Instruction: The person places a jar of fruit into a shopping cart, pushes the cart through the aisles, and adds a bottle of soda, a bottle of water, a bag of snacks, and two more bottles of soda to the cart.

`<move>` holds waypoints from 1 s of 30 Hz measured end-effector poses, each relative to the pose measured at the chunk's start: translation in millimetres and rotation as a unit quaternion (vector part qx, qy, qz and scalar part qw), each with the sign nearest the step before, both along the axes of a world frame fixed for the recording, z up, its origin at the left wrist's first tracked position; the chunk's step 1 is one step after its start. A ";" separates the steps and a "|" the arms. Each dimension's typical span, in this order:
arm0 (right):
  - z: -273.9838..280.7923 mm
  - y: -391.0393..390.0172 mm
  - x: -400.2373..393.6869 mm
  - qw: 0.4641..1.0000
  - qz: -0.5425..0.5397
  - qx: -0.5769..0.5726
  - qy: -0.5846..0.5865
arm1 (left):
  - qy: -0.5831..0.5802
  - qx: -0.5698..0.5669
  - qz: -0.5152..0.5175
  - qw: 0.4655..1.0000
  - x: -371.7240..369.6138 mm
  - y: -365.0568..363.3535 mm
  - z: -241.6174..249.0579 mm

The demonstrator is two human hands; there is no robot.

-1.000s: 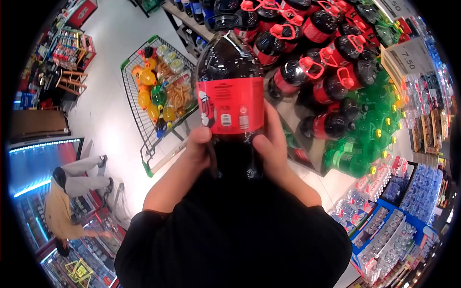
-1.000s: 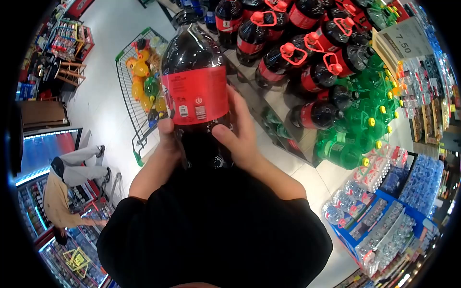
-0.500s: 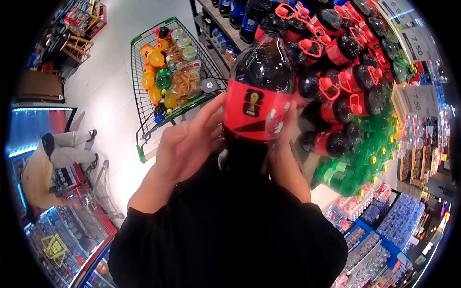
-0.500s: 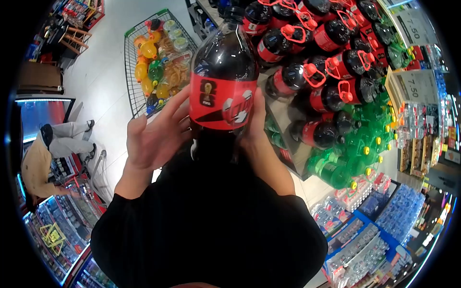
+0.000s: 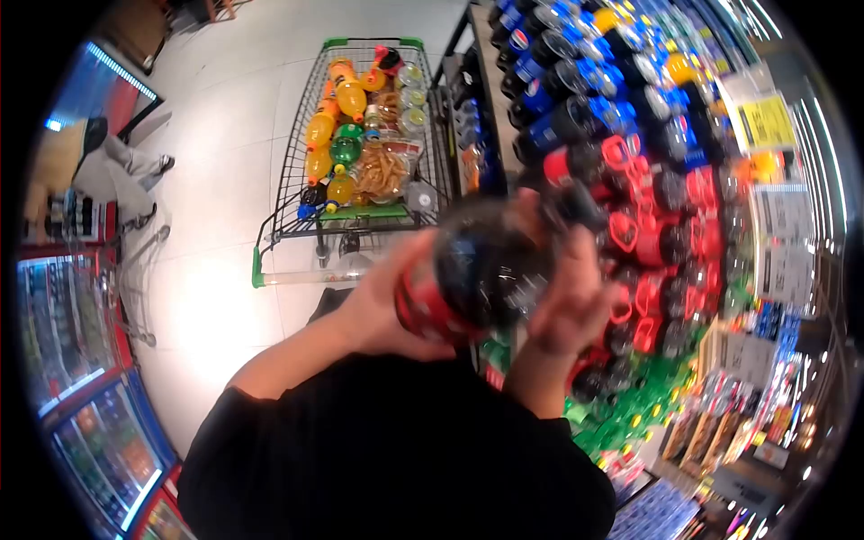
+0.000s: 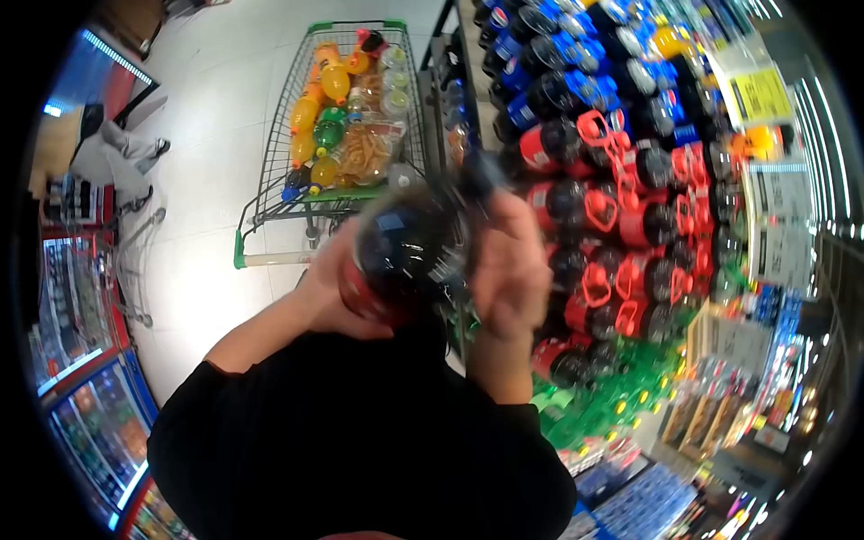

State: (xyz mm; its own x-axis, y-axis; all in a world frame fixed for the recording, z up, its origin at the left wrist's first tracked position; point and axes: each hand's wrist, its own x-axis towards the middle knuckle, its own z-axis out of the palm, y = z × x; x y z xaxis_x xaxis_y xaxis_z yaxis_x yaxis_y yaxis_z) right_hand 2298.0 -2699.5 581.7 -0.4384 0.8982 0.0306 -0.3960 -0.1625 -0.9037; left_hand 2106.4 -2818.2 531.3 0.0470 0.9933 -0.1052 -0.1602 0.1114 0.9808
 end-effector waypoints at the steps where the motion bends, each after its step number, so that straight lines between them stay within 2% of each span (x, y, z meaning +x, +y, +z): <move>1: 12.8 10.9 -4.7 0.999 0.012 0.031 -0.022 | 0.048 0.044 -0.014 0.998 0.8 2.1 -3.0; 2: 25.4 11.1 -15.1 0.997 -0.030 0.034 -0.059 | 0.048 0.089 -0.015 0.995 0.1 5.5 -3.9; 3: 25.0 20.9 -20.1 0.998 -0.005 0.066 0.022 | 0.046 0.132 -0.019 0.990 -1.6 9.6 -2.8; 5: 27.2 50.1 -20.5 0.974 0.162 0.128 0.098 | 0.034 0.108 -0.020 0.993 -4.5 3.3 -8.8; 7: 38.0 59.1 -31.4 0.978 0.179 0.106 0.004 | 0.069 0.110 -0.034 0.991 -18.8 7.8 -19.6; 9: 41.8 72.7 -53.3 0.979 0.146 0.122 -0.068 | 0.068 0.103 -0.031 0.992 -34.8 15.4 -26.2; 10: 45.7 76.1 -72.1 0.992 0.095 0.055 -0.059 | 0.088 0.093 -0.003 0.992 -45.0 20.8 -34.5; 11: 50.0 88.9 -89.2 0.975 0.127 0.055 -0.175 | 0.110 0.086 0.023 0.990 -54.0 24.4 -43.1; 12: 42.8 99.8 -119.7 0.959 0.161 0.087 -0.217 | 0.161 0.052 0.045 0.984 -64.4 28.4 -52.8; 13: 41.1 104.5 -151.2 0.943 0.200 0.036 -0.265 | 0.113 0.017 0.072 0.991 -75.1 33.7 -62.9; 14: 26.7 111.8 -175.7 0.925 0.237 0.081 -0.285 | 0.169 -0.024 0.113 0.979 -86.5 33.2 -69.8; 15: 3.2 122.5 -196.8 0.899 0.233 0.161 -0.334 | 0.243 -0.019 0.175 0.954 -95.0 29.8 -88.8; 16: -12.6 132.5 -216.9 0.881 0.225 0.199 -0.365 | 0.282 -0.073 0.208 0.934 -105.6 17.7 -103.9; 17: -38.4 146.8 -231.9 0.882 0.215 0.175 -0.380 | 0.301 -0.130 0.217 0.920 -116.7 1.7 -120.1; 18: -60.7 164.3 -241.4 0.863 0.209 0.209 -0.411 | 0.318 -0.188 0.229 0.901 -127.3 -18.3 -139.2; 19: -88.5 179.6 -248.7 0.829 0.169 0.252 -0.469 | 0.367 -0.172 0.269 0.874 -134.7 -44.1 -167.3; 20: -114.4 190.1 -254.8 0.824 0.154 0.230 -0.494 | 0.414 -0.159 0.307 0.842 -138.6 -71.8 -194.0; 21: -147.8 200.2 -256.7 0.817 0.155 0.233 -0.503 | 0.416 -0.166 0.320 0.834 -142.5 -100.8 -212.1; 22: -194.9 203.7 -255.9 0.814 0.148 0.292 -0.479 | 0.495 -0.188 0.288 0.798 -147.8 -126.1 -227.2; 23: -212.5 196.2 -264.0 0.777 0.163 0.325 -0.513 | 0.567 -0.210 0.250 0.756 -153.3 -138.2 -233.4; 24: -229.0 188.9 -268.4 0.730 0.206 0.362 -0.542 | 0.557 -0.194 0.256 0.766 -156.3 -126.8 -218.1; 25: -251.9 178.5 -269.9 0.730 0.211 0.427 -0.491 | 0.556 -0.198 0.258 0.764 -158.9 -123.6 -213.8; 26: -278.3 171.3 -269.5 0.737 0.221 0.411 -0.489 | 0.564 -0.235 0.237 0.755 -162.7 -119.1 -211.3; 27: -302.0 167.6 -272.7 0.691 0.283 0.277 -0.605 | 0.574 -0.268 0.218 0.743 -171.3 -113.9 -209.9; 28: -319.5 158.3 -271.7 0.670 0.293 0.275 -0.624 | 0.580 -0.264 0.224 0.737 -179.5 -111.2 -211.4; 29: -340.6 146.0 -263.9 0.674 0.282 0.292 -0.618 | 0.586 -0.254 0.210 0.740 -183.6 -110.8 -214.9; 30: -379.5 139.2 -249.9 0.666 0.302 0.294 -0.616 | 0.590 -0.245 0.192 0.745 -189.2 -109.1 -216.8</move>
